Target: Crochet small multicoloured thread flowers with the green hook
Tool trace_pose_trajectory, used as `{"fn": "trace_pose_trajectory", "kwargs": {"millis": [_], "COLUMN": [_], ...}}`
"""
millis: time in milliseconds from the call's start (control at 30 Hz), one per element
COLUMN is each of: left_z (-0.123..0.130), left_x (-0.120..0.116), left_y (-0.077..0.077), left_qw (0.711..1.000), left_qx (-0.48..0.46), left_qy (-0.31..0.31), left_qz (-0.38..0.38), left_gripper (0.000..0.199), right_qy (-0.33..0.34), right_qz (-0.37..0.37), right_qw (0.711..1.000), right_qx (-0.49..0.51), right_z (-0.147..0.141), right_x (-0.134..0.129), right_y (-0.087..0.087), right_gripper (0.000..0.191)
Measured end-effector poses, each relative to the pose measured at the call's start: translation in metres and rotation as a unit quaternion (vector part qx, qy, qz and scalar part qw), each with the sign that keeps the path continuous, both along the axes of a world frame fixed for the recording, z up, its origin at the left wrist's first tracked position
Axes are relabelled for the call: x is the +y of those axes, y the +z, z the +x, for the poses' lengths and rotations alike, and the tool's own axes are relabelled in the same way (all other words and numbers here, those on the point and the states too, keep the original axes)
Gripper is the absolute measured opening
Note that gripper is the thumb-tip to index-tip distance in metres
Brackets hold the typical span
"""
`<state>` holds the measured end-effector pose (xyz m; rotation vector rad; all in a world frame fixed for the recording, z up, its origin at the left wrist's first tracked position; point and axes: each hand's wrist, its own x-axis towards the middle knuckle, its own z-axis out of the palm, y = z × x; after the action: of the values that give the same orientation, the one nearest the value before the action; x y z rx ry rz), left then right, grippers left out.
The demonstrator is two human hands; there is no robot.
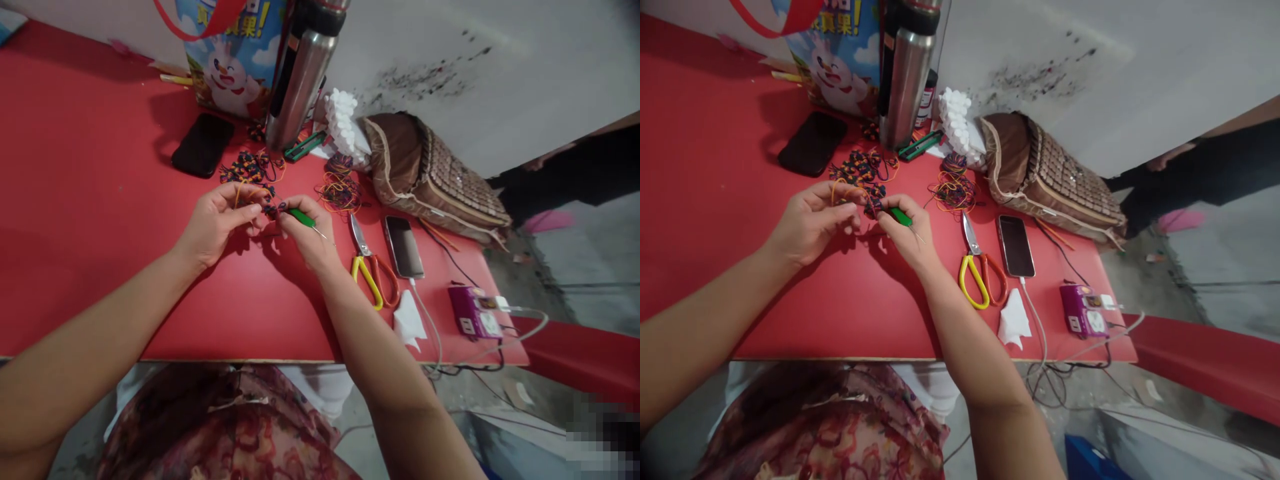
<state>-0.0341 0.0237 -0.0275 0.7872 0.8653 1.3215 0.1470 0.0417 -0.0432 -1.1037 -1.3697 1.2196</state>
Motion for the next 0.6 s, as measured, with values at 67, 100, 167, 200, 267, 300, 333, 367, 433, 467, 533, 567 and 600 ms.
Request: {"fn": "trace_pose_trajectory", "kwargs": {"millis": [67,100,167,200,267,300,333,367,433,467,533,567,600], "left_z": [-0.003,-0.005,-0.008,-0.009,-0.01,-0.01,-0.01,-0.009,-0.008,-0.008,-0.008,-0.007,-0.007], "left_x": [0.004,0.006,0.01,0.012,0.014,0.014,0.014,0.013,0.01,0.008,0.005,0.004,0.002], "left_y": [0.0,0.0,-0.002,-0.003,-0.005,-0.006,-0.007,-0.008,-0.008,-0.008,-0.007,-0.006,-0.006], "left_qw": [0.999,0.998,0.995,0.993,0.992,0.993,0.995,0.997,1.0,1.0,0.997,0.994,0.991], "left_qx": [-0.036,-0.052,-0.079,-0.087,-0.089,-0.082,-0.073,-0.059,-0.017,0.008,0.056,0.075,0.089], "left_qy": [0.008,0.007,0.001,-0.005,-0.008,-0.005,0.001,0.007,-0.003,-0.019,-0.059,-0.079,-0.095], "left_qz": [-0.014,-0.03,-0.064,-0.077,-0.085,-0.08,-0.069,-0.054,-0.024,-0.01,0.006,0.009,0.01], "left_gripper": [0.012,0.01,0.018,0.023,0.025,0.025,0.025,0.028,0.035,0.036,0.041,0.047,0.055], "right_qy": [0.009,0.014,0.023,0.026,0.032,0.027,0.03,0.039,0.044,0.042,0.042,0.043,0.044], "right_qz": [-0.011,-0.019,-0.038,-0.045,-0.053,-0.05,-0.052,-0.059,-0.058,-0.04,-0.01,-0.002,0.001], "right_qw": [1.0,1.0,0.999,0.999,0.998,0.998,0.998,0.997,0.997,0.998,0.999,0.998,0.998], "right_qx": [0.004,0.002,-0.004,-0.005,-0.005,-0.004,-0.008,-0.007,0.01,0.014,0.029,0.039,0.05], "right_z": [0.002,0.002,0.002,0.002,0.001,0.001,0.001,0.001,0.001,0.001,0.002,0.003,0.003], "right_x": [0.003,0.003,0.004,0.004,0.003,0.002,0.001,0.0,-0.003,-0.004,-0.006,-0.006,-0.006], "right_y": [-0.002,-0.003,-0.005,-0.005,-0.005,-0.005,-0.003,-0.002,0.002,0.004,0.006,0.007,0.007], "right_gripper": [0.009,0.011,0.014,0.015,0.015,0.015,0.015,0.015,0.015,0.015,0.015,0.015,0.015]}}
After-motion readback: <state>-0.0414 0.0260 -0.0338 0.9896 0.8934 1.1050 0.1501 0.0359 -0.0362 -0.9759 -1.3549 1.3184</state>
